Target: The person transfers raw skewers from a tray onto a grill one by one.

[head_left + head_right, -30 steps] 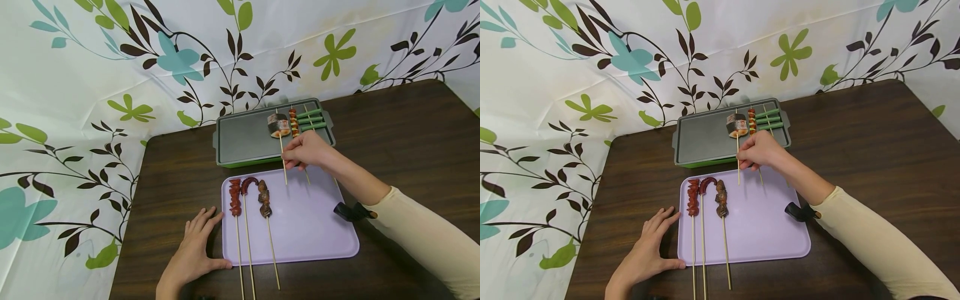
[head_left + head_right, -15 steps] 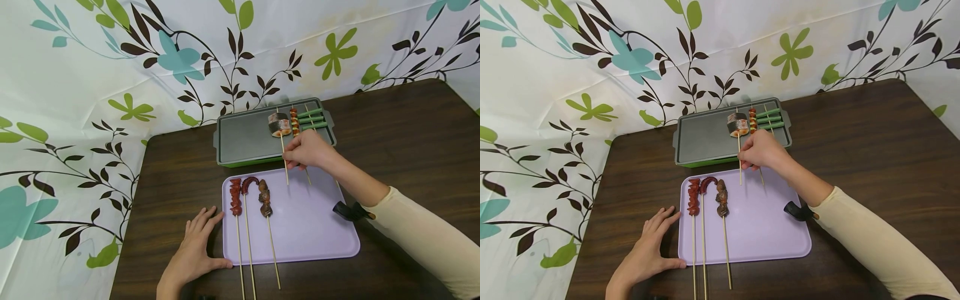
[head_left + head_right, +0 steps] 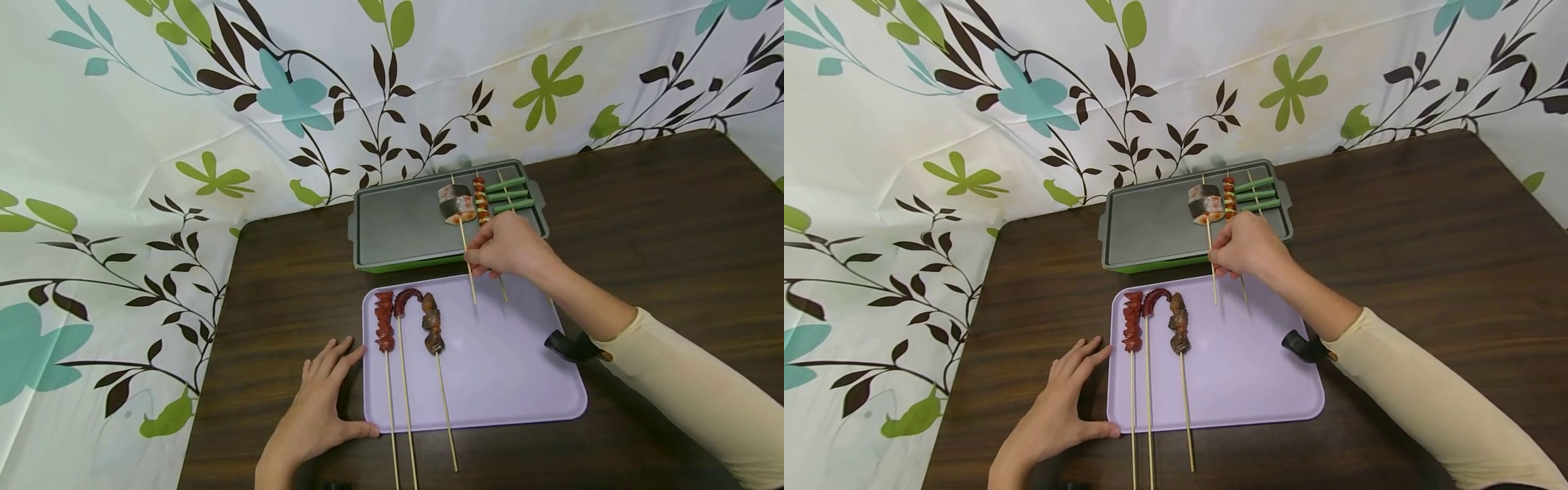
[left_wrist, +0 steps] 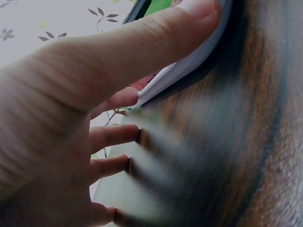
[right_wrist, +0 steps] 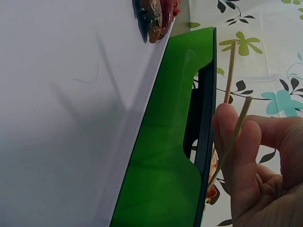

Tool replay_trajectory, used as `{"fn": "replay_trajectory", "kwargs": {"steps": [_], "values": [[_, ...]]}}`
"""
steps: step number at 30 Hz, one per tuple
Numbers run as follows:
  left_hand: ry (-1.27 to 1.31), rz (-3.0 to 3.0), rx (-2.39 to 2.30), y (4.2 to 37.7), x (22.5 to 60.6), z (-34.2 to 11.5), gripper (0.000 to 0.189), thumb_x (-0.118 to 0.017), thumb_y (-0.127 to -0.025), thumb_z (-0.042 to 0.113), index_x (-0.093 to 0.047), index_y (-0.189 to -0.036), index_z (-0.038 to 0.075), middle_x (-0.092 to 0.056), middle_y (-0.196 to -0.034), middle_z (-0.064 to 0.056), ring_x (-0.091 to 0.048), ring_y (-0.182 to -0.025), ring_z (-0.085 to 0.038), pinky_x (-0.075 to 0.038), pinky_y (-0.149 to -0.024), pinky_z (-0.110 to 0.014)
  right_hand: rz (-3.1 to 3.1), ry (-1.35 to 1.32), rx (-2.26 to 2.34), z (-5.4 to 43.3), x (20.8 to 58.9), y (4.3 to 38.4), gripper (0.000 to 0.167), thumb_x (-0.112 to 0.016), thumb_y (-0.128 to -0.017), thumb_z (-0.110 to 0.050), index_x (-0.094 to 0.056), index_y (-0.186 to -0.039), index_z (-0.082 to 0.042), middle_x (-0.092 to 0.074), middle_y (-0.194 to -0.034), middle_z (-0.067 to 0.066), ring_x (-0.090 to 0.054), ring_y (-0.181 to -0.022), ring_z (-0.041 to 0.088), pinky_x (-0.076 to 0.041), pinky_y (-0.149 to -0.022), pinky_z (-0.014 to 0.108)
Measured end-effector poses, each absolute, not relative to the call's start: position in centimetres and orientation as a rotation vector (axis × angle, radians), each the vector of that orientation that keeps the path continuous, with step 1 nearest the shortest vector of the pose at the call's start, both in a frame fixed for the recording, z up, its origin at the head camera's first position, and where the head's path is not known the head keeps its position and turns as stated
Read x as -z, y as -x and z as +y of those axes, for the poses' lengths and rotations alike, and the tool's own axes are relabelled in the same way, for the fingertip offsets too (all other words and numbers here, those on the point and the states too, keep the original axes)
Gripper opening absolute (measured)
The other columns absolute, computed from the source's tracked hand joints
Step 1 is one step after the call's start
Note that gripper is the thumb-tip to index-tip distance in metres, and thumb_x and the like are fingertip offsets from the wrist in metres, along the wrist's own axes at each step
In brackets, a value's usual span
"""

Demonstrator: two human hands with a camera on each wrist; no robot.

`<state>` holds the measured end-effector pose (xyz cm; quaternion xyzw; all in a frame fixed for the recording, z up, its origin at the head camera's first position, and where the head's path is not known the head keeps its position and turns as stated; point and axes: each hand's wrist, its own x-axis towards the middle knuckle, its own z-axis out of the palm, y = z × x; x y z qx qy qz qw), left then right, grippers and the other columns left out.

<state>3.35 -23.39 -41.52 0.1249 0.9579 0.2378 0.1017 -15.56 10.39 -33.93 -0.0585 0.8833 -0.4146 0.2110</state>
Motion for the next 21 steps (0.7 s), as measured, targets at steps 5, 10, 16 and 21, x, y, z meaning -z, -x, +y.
{"fn": "replay_trajectory", "kwargs": {"steps": [5, 10, 16, 21], "values": [[-0.363, 2.828, -0.697, -3.3, 41.5, -23.4, 0.114, -0.084, -0.054, 0.069, -0.037, -0.151, 0.031, -0.026, -0.160, 0.001, -0.013, -0.148, -0.030, -0.009, -0.107, -0.072, 2.462, 0.167, 1.150, 10.4, 34.0, 15.4, 0.017, -0.068, -0.091, -0.018, -0.074, -0.093, -0.003, -0.072, -0.068, 0.004, -0.071, -0.065, 0.029, -0.052, -0.054, 0.033], [-0.357, 2.825, -0.698, -3.4, 41.5, -23.3, 0.114, -0.084, -0.054, 0.069, -0.037, -0.151, 0.031, -0.026, -0.160, 0.001, -0.013, -0.148, -0.030, -0.009, -0.107, -0.072, 2.472, 0.187, 1.145, 10.6, 34.0, 15.2, 0.017, -0.069, -0.090, -0.020, -0.075, -0.092, -0.004, -0.072, -0.068, 0.003, -0.070, -0.065, 0.028, -0.052, -0.054, 0.034], [-0.354, 2.821, -0.703, -3.4, 41.4, -23.3, 0.114, -0.085, -0.054, 0.068, -0.037, -0.151, 0.032, -0.027, -0.160, 0.001, -0.013, -0.148, -0.029, -0.009, -0.107, -0.072, 2.447, 0.214, 1.210, 10.9, 33.7, 14.5, 0.018, -0.070, -0.090, -0.020, -0.074, -0.094, -0.003, -0.072, -0.071, 0.004, -0.071, -0.066, 0.026, -0.056, -0.059, 0.040], [-0.352, 2.820, -0.707, -3.4, 41.4, -23.4, 0.114, -0.084, -0.055, 0.069, -0.037, -0.151, 0.033, -0.026, -0.160, 0.002, -0.012, -0.148, -0.029, -0.009, -0.107, -0.072, 2.426, 0.273, 1.263, 11.4, 33.4, 13.2, 0.018, -0.071, -0.090, -0.019, -0.073, -0.093, -0.002, -0.072, -0.072, 0.004, -0.071, -0.069, 0.026, -0.057, -0.058, 0.039]]}}
